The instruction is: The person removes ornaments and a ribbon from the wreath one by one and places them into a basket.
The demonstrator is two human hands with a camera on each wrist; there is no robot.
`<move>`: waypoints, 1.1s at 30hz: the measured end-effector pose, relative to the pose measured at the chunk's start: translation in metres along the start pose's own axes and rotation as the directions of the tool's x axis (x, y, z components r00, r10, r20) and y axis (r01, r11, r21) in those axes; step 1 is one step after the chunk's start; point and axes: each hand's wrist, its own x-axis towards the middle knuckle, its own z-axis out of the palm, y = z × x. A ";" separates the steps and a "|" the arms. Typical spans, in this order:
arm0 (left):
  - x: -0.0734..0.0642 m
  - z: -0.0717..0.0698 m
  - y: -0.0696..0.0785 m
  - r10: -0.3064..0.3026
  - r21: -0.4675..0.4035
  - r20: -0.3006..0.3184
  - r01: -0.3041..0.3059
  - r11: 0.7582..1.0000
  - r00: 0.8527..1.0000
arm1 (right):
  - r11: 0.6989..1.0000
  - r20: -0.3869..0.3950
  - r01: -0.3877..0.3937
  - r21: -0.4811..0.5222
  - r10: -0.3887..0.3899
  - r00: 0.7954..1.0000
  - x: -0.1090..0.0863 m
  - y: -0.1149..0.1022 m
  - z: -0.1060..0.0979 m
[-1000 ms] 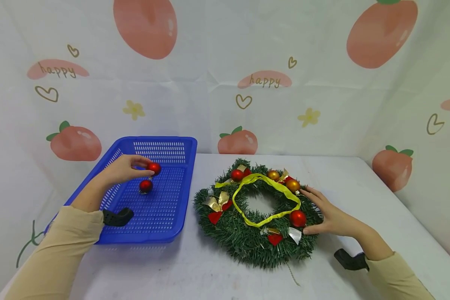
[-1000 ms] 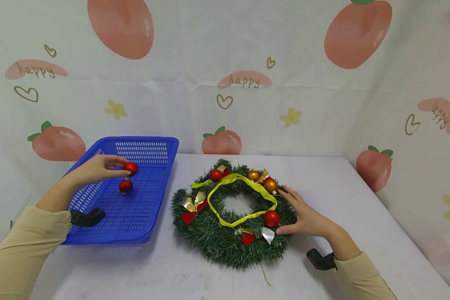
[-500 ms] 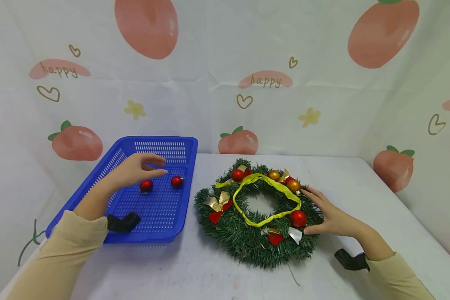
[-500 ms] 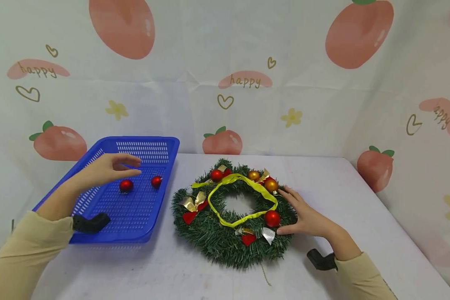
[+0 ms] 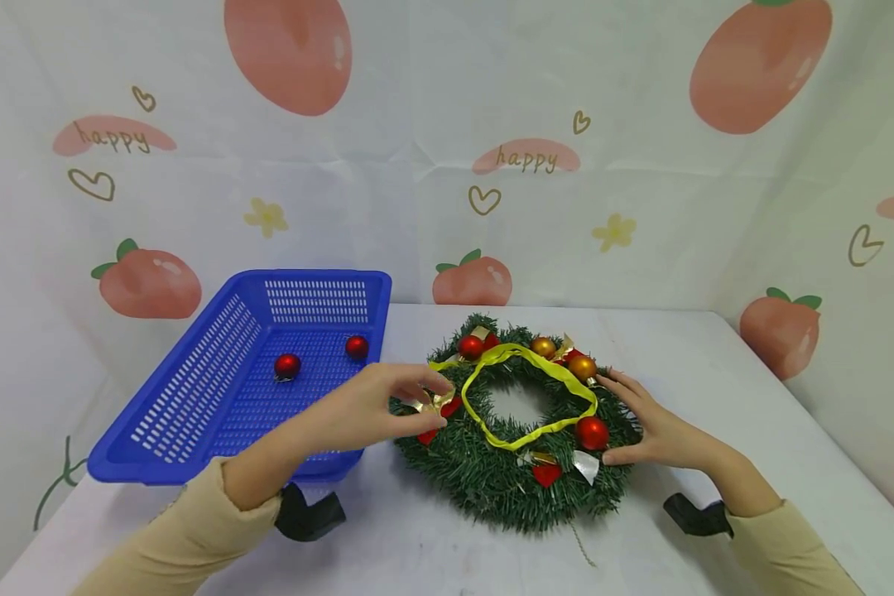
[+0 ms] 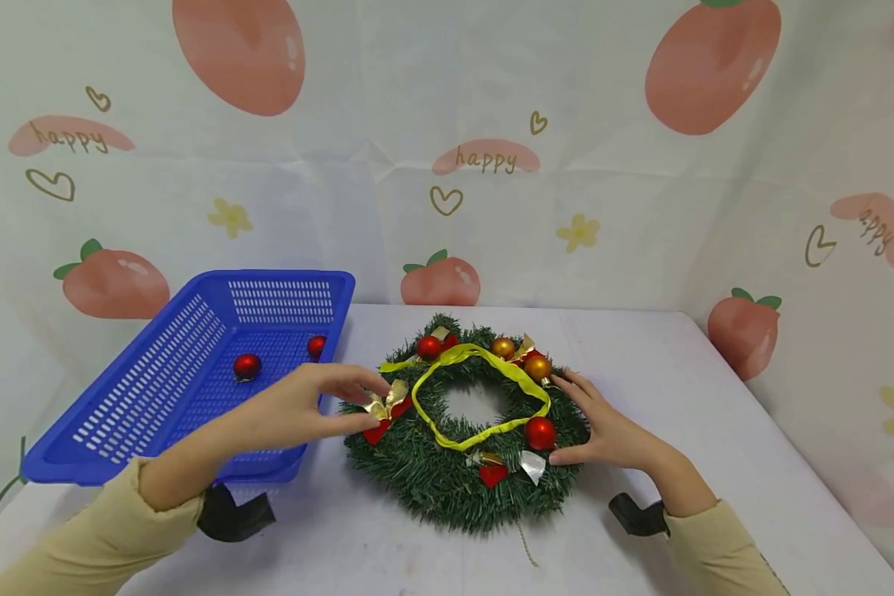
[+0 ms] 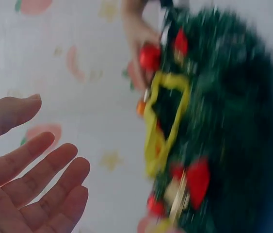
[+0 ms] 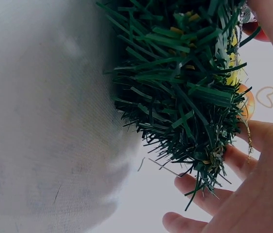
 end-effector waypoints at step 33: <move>0.107 0.124 0.012 0.071 -0.052 0.022 -0.070 0.996 0.997 | 0.999 0.040 0.038 0.030 -0.039 0.998 -0.001 0.003 -0.002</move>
